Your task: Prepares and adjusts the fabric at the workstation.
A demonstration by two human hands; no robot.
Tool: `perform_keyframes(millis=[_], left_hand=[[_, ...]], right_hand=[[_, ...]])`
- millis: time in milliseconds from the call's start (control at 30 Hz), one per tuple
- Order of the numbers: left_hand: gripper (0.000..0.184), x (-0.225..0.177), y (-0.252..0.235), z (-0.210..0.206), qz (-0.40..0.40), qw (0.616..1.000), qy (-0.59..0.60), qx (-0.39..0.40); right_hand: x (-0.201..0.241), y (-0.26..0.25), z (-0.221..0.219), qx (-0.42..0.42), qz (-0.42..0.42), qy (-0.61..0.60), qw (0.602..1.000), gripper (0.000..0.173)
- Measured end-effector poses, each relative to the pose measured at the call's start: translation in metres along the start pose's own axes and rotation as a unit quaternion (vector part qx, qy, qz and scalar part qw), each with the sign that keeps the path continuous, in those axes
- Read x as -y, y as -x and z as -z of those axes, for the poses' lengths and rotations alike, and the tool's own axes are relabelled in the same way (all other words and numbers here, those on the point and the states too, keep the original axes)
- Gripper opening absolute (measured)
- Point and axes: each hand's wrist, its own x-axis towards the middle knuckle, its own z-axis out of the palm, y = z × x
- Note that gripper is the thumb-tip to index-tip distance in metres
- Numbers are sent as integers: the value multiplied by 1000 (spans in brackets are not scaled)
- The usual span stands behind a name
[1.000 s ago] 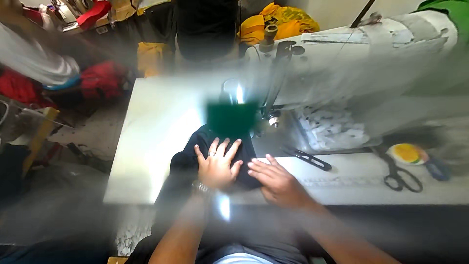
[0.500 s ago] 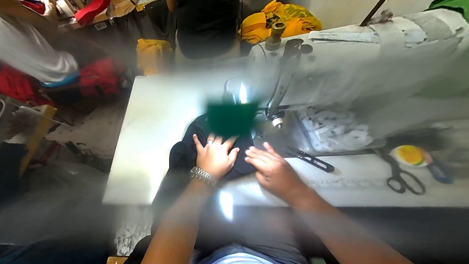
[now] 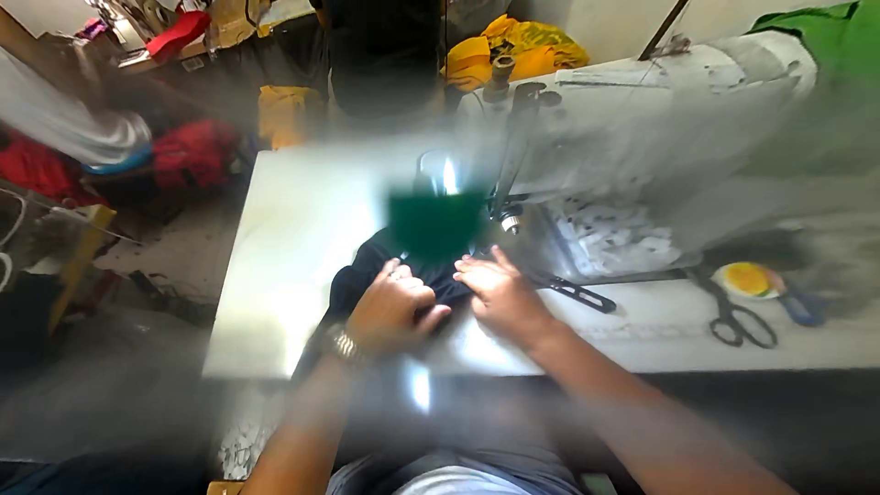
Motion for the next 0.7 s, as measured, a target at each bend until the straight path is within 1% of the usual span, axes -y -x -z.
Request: perform_keyframes(millis=[67, 100, 133, 167, 200, 267, 300, 333, 433, 500, 600, 700], left_hand=[[29, -23, -3, 9, -16, 993, 111, -30], [24, -34, -7, 8, -5, 987, 151, -52], [19, -43, -10, 4, 30, 983, 168, -67], [19, -50, -13, -3, 83, 982, 157, -70], [27, -56, -15, -12, 150, 980, 116, -57], [44, -59, -15, -34, 275, 961, 4, 27], [48, -59, -14, -44, 311, 948, -37, 55], [49, -60, -11, -53, 330, 940, -71, 60], [50, -66, -6, -63, 338, 932, -119, 45], [51, -64, -6, -62, 337, 932, -119, 55], [48, -53, -7, -62, 321, 939, -113, 48], [49, -41, -14, -58, 326, 938, -96, 71]], right_hand=[[3, 4, 2, -1, 28, -11, 1000, 29], [8, 8, 4, -13, 50, -22, 998, 28], [15, 15, 8, -29, 72, -30, 996, 24], [22, 24, 14, -39, 91, -29, 995, 21], [27, 34, 18, -48, 107, -26, 993, 20], [25, 58, 25, -57, 128, -22, 990, 24], [22, 69, 27, -51, 127, -21, 990, 27], [18, 78, 26, -46, 123, -21, 991, 27], [13, 89, 18, -44, 101, -23, 994, 27], [15, 87, 16, -47, 87, -24, 995, 28], [15, 80, 12, -58, 71, -31, 995, 28], [13, 68, 11, -53, 58, -30, 996, 30]])
